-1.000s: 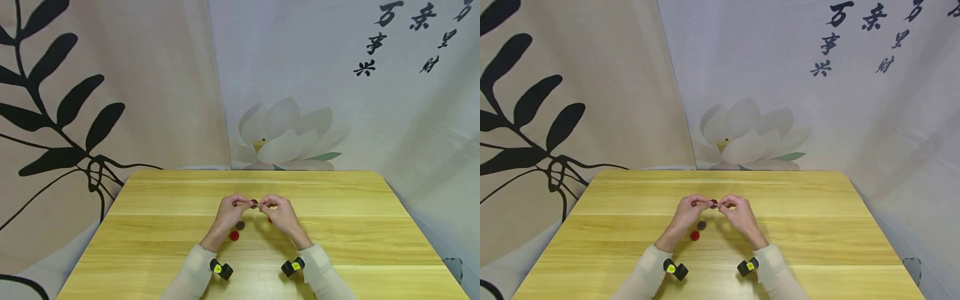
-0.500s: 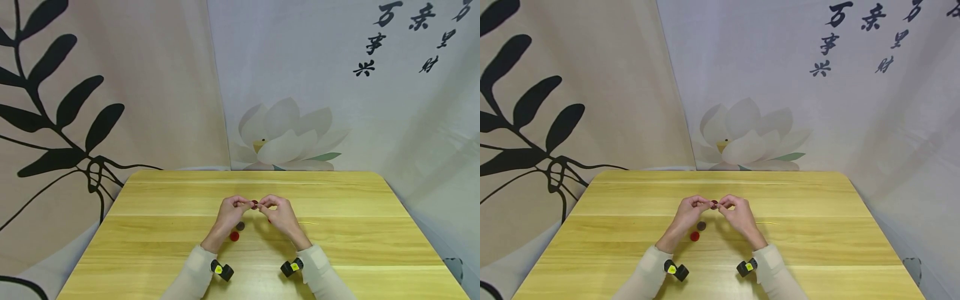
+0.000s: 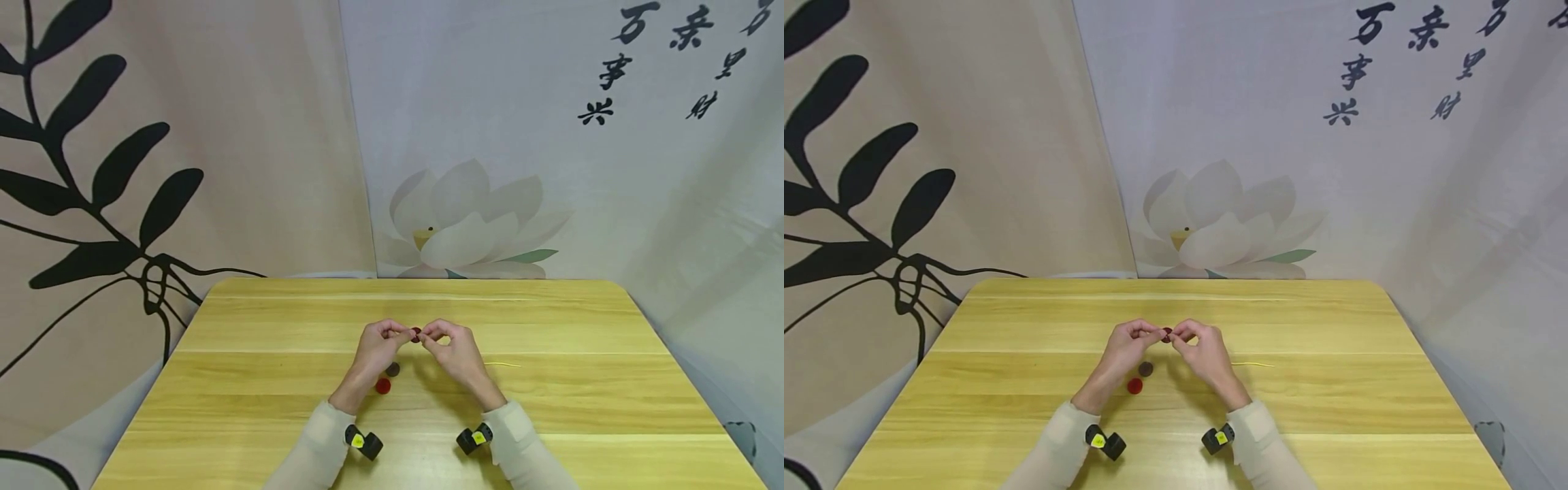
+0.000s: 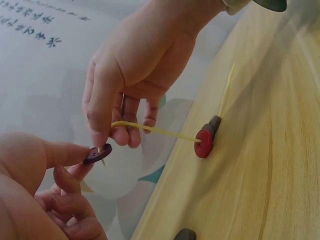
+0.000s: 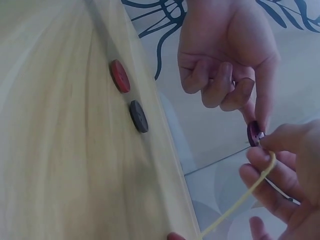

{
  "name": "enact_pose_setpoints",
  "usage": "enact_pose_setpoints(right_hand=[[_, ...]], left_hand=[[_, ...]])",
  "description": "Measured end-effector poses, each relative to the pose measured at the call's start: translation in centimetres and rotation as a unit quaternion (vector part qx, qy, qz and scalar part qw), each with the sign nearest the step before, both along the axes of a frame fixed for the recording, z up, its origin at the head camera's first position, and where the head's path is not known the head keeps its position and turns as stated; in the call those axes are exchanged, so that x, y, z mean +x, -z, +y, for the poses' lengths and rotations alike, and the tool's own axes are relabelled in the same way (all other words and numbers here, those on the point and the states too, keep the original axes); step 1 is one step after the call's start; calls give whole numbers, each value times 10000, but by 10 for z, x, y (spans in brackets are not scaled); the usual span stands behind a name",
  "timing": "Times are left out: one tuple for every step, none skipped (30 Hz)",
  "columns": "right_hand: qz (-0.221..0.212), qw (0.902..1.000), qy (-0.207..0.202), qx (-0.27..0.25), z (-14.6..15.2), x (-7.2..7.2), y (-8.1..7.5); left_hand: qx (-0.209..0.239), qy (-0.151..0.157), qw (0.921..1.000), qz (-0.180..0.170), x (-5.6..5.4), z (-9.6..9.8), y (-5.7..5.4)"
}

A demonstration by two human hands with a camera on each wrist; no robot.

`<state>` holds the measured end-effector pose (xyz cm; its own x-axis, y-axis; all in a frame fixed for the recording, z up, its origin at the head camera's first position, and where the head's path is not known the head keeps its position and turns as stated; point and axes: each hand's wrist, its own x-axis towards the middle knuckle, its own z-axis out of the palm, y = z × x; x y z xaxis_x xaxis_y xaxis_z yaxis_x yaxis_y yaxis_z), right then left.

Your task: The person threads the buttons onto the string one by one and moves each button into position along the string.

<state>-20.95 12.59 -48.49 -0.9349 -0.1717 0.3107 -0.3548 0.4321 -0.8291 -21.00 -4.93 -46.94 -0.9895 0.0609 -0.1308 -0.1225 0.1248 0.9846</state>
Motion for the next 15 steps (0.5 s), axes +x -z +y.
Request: enact_pose_setpoints(right_hand=[[42, 10000, -8, 12, 0, 0, 0], [84, 10000, -7, 22, 0, 0, 1], [112, 9999, -5, 28, -1, -1, 1], [133, 9999, -6, 30, -1, -1, 2], [156, 9999, -10, 24, -1, -1, 2], [174, 9998, -7, 20, -1, 0, 2], [189, 9998, -8, 23, -2, 0, 2], [199, 9998, -5, 15, -2, 0, 2], [208, 9998, -7, 9, -2, 0, 2], [220, 9998, -11, 6, -2, 0, 2], [235, 9997, -9, 10, -2, 0, 3], [244, 9997, -6, 4, -2, 0, 3], [250, 9997, -5, -4, -2, 0, 3], [258, 9997, -8, -17, -2, 0, 3], [256, 9997, -18, -31, -2, 1, 4]], left_hand=[[-6, 7, 10000, 1, 0, 0, 0], [-9, 17, 10000, 9, 0, 0, 1], [-7, 19, 10000, 9, 0, -1, 2], [-19, 23, 10000, 12, 0, -1, 2], [-28, 24, 10000, 29, 0, -1, 2], [-37, 23, 10000, 34, -1, -1, 3], [-46, 19, 10000, 49, 0, -1, 3], [-52, 16, 10000, 55, 0, -1, 3], [-57, 9, 10000, 49, -1, -1, 3], [-71, 4, 10000, 55, 0, -1, 3], [-66, -3, 10000, 45, 0, -1, 4], [-75, -11, 10000, 29, 0, -1, 4], [-70, -15, 10000, 24, 0, -1, 4], [-58, -18, 10000, 5, -1, -1, 4], [-40, -24, 10000, -4, -1, -1, 4]])
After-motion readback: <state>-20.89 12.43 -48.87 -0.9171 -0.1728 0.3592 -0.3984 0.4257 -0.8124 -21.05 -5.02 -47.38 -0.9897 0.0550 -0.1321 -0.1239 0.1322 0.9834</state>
